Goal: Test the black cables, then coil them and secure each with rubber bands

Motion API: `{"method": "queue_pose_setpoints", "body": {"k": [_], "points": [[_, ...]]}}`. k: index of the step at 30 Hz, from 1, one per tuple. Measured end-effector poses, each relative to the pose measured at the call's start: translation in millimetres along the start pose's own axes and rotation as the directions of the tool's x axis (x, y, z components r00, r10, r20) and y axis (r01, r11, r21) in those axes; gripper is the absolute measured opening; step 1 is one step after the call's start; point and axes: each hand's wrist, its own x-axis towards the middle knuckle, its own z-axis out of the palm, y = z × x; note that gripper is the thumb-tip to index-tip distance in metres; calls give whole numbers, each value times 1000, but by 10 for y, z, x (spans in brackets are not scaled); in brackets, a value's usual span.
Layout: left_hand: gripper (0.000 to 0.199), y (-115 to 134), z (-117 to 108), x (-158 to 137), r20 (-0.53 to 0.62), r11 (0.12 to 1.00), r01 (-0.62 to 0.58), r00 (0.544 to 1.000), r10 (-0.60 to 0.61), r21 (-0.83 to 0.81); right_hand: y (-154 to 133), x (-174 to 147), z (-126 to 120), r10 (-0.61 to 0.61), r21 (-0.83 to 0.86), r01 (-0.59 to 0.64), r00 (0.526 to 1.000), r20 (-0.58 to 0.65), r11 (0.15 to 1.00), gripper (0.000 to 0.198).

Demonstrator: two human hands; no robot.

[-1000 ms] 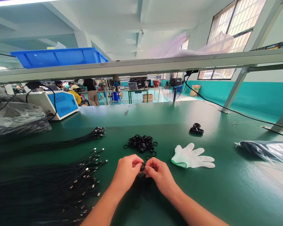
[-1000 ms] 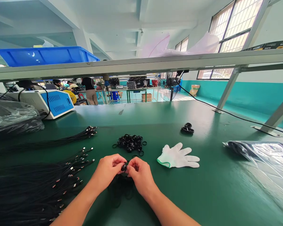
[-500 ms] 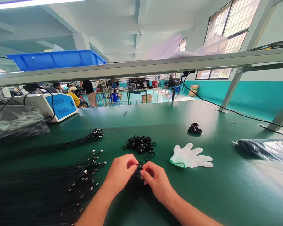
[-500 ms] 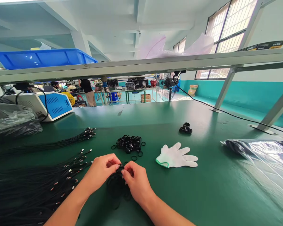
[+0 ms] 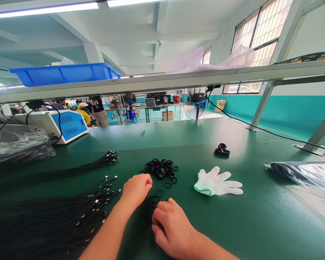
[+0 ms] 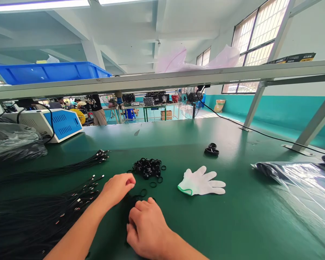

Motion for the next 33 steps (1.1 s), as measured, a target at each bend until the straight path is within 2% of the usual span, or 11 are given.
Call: {"method": "queue_pose_setpoints", "body": {"k": [5, 9, 12, 15, 19, 22, 25, 33], "points": [[18, 128, 309, 329, -53, 997, -78, 996, 78, -3, 218, 102, -5, 219, -18, -225, 963, -158, 974, 32], [19, 78, 430, 392, -72, 995, -70, 995, 65, -75, 430, 153, 82, 315, -33, -320, 944, -100, 947, 47], [18, -35, 395, 371, -72, 982, -25, 997, 12, -188, 473, 148, 121, 308, -2, -310, 946, -101, 951, 37], [19, -151, 316, 295, -1, 936, 17, 1000, -19, -351, 442, 143, 84, 304, 32, -303, 938, -167, 953, 22], [14, -198, 252, 87, 114, 833, 75, 993, -15, -548, 391, 148, -2, 324, 126, -303, 919, -225, 945, 23], [5, -128, 271, -87, 158, 788, 89, 987, 11, -609, 359, 149, -21, 344, 245, -290, 912, -221, 925, 20], [6, -24, 329, -214, 140, 796, 64, 990, 26, -601, 336, 148, -11, 358, 347, -279, 915, -187, 895, 16], [18, 82, 374, -369, -80, 911, -140, 990, 118, -388, 349, 144, 4, 360, 516, -263, 928, -96, 815, 32]]}}
